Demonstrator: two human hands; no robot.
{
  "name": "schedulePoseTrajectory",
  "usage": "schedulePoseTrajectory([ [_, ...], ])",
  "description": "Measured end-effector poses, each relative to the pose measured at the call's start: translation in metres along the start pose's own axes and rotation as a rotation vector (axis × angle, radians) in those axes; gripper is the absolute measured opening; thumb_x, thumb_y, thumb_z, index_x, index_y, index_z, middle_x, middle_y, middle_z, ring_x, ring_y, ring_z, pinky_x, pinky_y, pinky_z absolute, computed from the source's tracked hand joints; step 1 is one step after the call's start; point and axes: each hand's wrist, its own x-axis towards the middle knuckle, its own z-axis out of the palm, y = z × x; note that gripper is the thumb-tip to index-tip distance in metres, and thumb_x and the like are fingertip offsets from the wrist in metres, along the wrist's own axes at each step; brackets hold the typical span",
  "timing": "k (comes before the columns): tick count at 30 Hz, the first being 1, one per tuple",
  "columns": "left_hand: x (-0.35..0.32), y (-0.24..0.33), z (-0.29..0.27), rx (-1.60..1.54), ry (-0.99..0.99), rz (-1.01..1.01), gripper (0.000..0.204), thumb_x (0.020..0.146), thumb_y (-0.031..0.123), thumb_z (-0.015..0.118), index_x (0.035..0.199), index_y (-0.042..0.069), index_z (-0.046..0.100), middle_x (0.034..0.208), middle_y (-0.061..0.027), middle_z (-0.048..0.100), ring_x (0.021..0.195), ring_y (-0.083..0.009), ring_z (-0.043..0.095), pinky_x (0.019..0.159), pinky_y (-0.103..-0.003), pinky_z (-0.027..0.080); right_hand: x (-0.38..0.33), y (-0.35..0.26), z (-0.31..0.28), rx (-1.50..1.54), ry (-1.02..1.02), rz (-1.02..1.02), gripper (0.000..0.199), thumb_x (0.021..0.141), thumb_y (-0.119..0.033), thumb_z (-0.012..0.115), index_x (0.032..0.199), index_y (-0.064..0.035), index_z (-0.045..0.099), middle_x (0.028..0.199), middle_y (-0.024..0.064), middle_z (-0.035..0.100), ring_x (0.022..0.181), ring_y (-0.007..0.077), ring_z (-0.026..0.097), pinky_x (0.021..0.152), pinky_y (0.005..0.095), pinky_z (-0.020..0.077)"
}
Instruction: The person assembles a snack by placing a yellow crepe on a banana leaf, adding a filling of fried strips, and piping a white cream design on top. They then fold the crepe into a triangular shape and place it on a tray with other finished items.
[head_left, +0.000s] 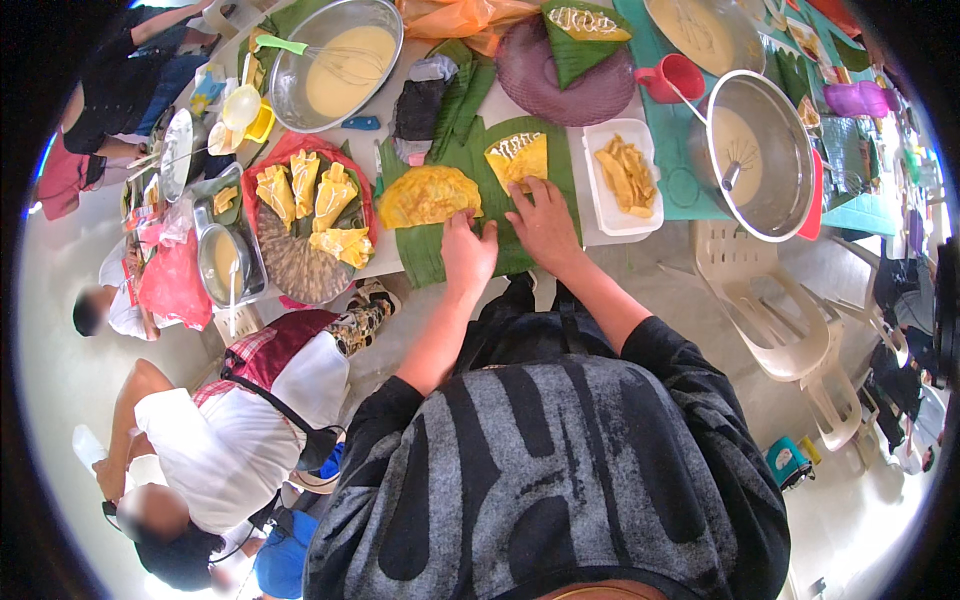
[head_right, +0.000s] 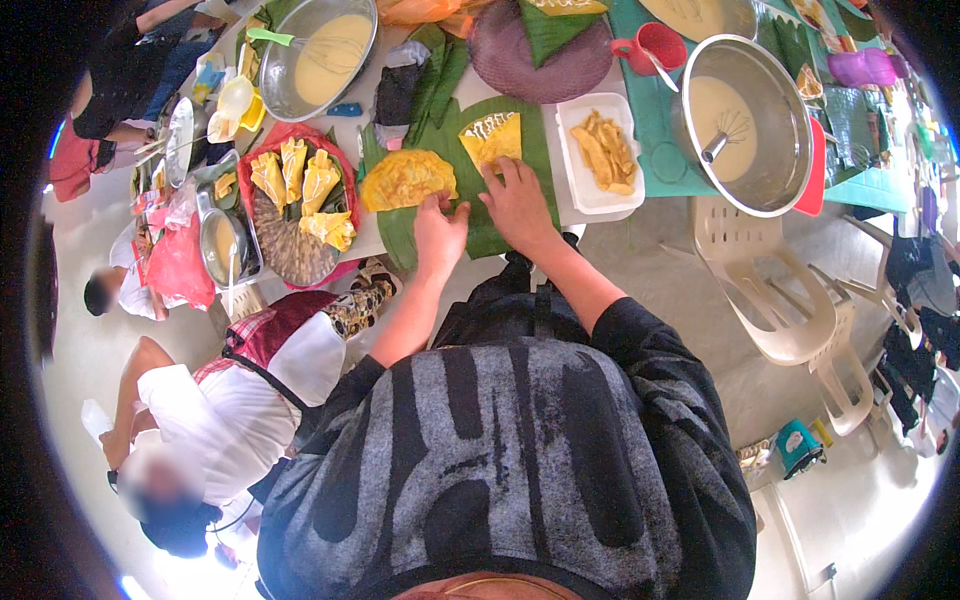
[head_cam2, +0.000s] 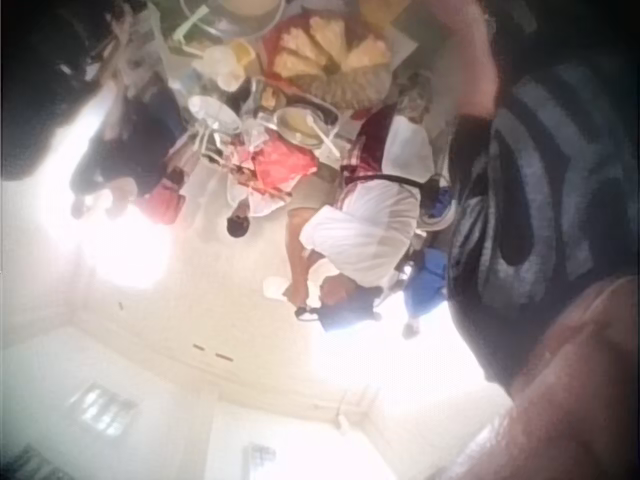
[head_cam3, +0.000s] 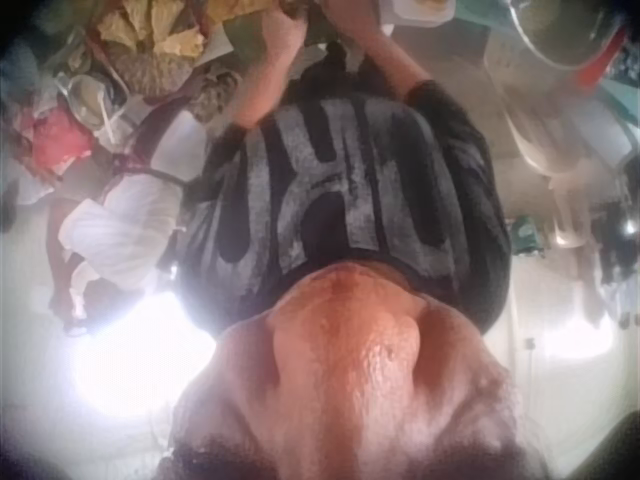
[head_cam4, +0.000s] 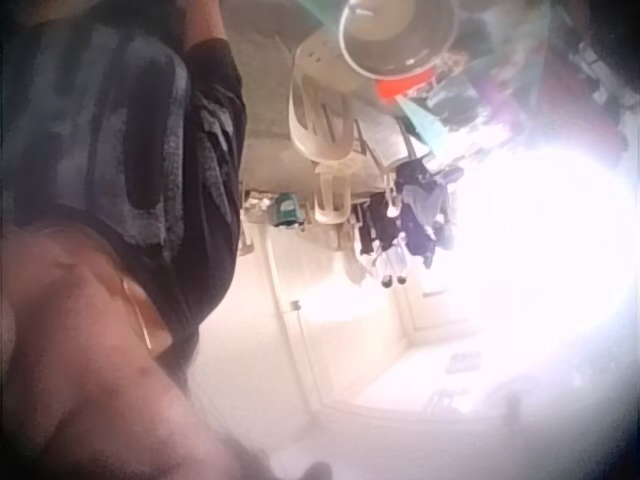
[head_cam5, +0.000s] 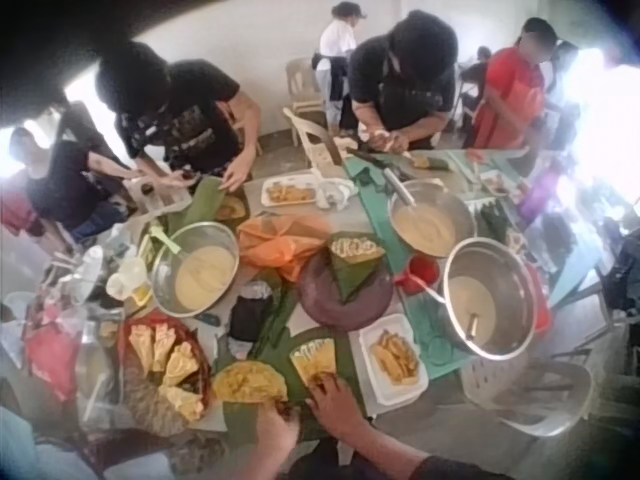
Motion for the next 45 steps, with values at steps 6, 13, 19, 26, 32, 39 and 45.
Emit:
schedulePoseTrajectory([
  [6, -0.010, 0.003, 0.010, -0.107, -0.026, -0.155, 0.042, 0.073, 0.012, 0.069, 0.108, -0.003, 0.052, 0.078, -0.0142, 0.058, 0.068, -0.0268, 0.060, 0.064, -0.035, 0.048, 0.000, 0.005, 0.002, -0.032, -0.008, -0.023, 0.045, 0.076, -0.017, 0.063, 0.119, -0.0066, 0.052, 0.116, 0.0161, 0.045, 0.109, 0.0349, 0.044, 0.092, 0.0435, 0.0380],
  [13, -0.014, 0.017, 0.011, -0.094, -0.089, -0.115, 0.043, 0.072, 0.011, 0.069, 0.108, -0.001, 0.051, 0.064, -0.0116, 0.058, 0.061, -0.0267, 0.060, 0.059, -0.036, 0.047, 0.001, 0.010, -0.001, -0.030, -0.028, -0.041, 0.043, 0.077, -0.016, 0.063, 0.119, -0.0084, 0.053, 0.116, 0.0163, 0.047, 0.109, 0.0348, 0.044, 0.091, 0.0434, 0.0392],
  [19, -0.007, 0.032, 0.009, -0.074, -0.137, -0.028, 0.045, 0.072, 0.012, 0.067, 0.111, -0.002, 0.048, 0.069, -0.0140, 0.060, 0.065, -0.0304, 0.061, 0.062, -0.038, 0.048, 0.001, 0.014, -0.001, 0.013, -0.010, -0.072, 0.040, 0.076, -0.013, 0.063, 0.115, -0.0074, 0.056, 0.114, 0.0150, 0.049, 0.108, 0.0334, 0.045, 0.091, 0.0423, 0.0395],
  [26, 0.005, 0.032, 0.003, -0.187, -0.483, -0.065, 0.055, 0.068, 0.015, 0.068, 0.115, -0.004, 0.046, 0.086, -0.0219, 0.063, 0.079, -0.0322, 0.064, 0.069, -0.038, 0.050, 0.008, 0.025, -0.011, 0.008, -0.125, -0.097, 0.039, 0.073, -0.008, 0.056, 0.111, -0.0050, 0.059, 0.111, 0.0156, 0.051, 0.105, 0.0320, 0.047, 0.090, 0.0415, 0.0398],
  [32, -0.009, -0.009, 0.001, -0.225, -0.784, -0.398, 0.051, 0.071, 0.016, 0.069, 0.115, 0.002, 0.047, 0.093, -0.0160, 0.063, 0.082, -0.0237, 0.063, 0.062, -0.038, 0.051, 0.006, 0.024, -0.007, 0.044, -0.065, -0.134, 0.038, 0.074, -0.010, 0.055, 0.112, -0.0053, 0.059, 0.111, 0.0156, 0.051, 0.103, 0.0312, 0.048, 0.089, 0.0410, 0.0403],
  [39, -0.050, 0.006, -0.004, -0.390, -0.437, -0.284, 0.038, 0.072, 0.009, 0.064, 0.105, 0.000, 0.046, 0.085, -0.0152, 0.062, 0.069, -0.0242, 0.063, 0.055, -0.039, 0.049, 0.014, 0.017, -0.007, 0.027, -0.102, -0.120, 0.035, 0.078, -0.010, 0.052, 0.112, -0.0057, 0.059, 0.111, 0.0153, 0.051, 0.102, 0.0306, 0.048, 0.088, 0.0403, 0.0408],
  [45, -0.056, 0.045, 0.012, -0.160, -0.299, -0.077, 0.030, 0.069, 0.004, 0.061, 0.094, 0.000, 0.046, 0.068, -0.0103, 0.052, 0.062, -0.0185, 0.054, 0.059, -0.034, 0.045, 0.014, 0.027, -0.003, 0.064, -0.124, -0.152, 0.036, 0.077, -0.009, 0.054, 0.112, -0.0061, 0.060, 0.113, 0.0144, 0.051, 0.105, 0.0310, 0.047, 0.088, 0.0395, 0.0412],
])
